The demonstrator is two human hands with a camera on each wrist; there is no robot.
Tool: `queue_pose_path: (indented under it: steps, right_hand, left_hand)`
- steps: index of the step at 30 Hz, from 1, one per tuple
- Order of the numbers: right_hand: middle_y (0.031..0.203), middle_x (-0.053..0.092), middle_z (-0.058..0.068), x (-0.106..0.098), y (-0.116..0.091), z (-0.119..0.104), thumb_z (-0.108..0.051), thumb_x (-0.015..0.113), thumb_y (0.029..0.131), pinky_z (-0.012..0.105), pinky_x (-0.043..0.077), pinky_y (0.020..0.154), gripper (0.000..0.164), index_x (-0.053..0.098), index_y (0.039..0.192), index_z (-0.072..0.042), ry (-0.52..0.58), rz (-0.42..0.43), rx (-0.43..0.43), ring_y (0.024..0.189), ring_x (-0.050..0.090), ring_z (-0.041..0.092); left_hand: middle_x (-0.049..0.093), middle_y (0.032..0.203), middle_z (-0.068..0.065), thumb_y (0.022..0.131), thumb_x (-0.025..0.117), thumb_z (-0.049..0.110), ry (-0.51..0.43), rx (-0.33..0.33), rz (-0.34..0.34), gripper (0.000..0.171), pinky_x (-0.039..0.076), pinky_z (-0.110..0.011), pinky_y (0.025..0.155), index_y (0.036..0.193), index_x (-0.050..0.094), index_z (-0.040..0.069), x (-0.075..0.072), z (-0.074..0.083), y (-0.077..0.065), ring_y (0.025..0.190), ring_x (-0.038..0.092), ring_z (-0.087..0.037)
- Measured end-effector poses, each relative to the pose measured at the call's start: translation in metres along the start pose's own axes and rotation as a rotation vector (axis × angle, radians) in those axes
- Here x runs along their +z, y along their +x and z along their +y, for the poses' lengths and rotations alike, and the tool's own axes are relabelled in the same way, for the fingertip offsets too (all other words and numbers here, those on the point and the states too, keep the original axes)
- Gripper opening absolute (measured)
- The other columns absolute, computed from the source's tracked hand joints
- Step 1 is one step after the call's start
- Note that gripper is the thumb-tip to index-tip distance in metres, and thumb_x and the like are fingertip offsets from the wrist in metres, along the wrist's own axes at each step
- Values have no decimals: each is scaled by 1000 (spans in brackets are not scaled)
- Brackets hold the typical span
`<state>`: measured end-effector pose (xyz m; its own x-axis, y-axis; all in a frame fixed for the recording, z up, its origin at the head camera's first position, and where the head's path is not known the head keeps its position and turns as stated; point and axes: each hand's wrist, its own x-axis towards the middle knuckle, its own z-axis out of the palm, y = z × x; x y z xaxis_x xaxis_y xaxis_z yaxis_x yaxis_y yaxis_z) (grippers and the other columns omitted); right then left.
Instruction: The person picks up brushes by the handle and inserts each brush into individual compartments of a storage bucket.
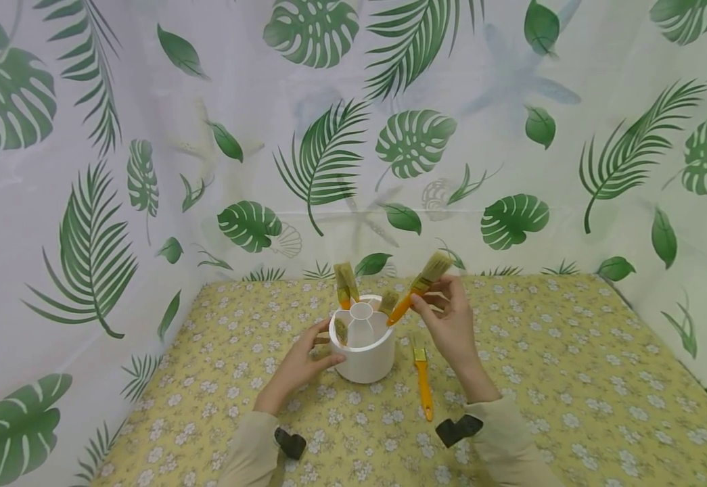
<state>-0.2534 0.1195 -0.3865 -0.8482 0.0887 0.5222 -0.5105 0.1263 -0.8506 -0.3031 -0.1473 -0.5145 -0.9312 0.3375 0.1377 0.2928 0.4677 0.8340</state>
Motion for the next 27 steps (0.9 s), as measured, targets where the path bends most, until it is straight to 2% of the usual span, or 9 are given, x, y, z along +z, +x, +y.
queue_pose_path:
  steps: [8, 15, 22, 27]
  right_hand:
    - [102, 55, 23, 2, -1, 4, 5, 61, 86, 22, 56, 73, 33, 46, 114, 8, -18, -38, -9, 91, 61, 41]
    - [101, 55, 24, 3, -2, 9, 6, 61, 85, 28, 57, 72, 31, 47, 113, 7, 4, -69, -8, 91, 61, 43]
    - [101, 55, 23, 6, -3, 12, 6, 61, 86, 20, 55, 72, 30, 47, 112, 6, -25, -105, -44, 91, 62, 41]
    - [102, 54, 22, 7, -3, 13, 5, 61, 86, 19, 55, 72, 29, 48, 112, 5, -41, -109, -35, 92, 63, 40]
  left_hand:
    - [39, 142, 4, 77, 68, 50, -5, 2, -5, 79, 47, -48, 93, 143, 24, 42, 0, 0, -1, 125, 45, -28]
    - [39, 141, 6, 77, 68, 51, -14, -7, -6, 79, 48, -46, 93, 142, 24, 45, 1, -1, 0, 125, 45, -26]
    - [39, 142, 2, 78, 70, 46, -27, -4, -3, 79, 46, -50, 94, 143, 27, 38, 0, 3, -1, 125, 45, -29]
    - [37, 144, -8, 83, 69, 33, -48, 6, -34, 77, 44, -54, 95, 147, 26, 25, -6, 27, -10, 125, 42, -37]
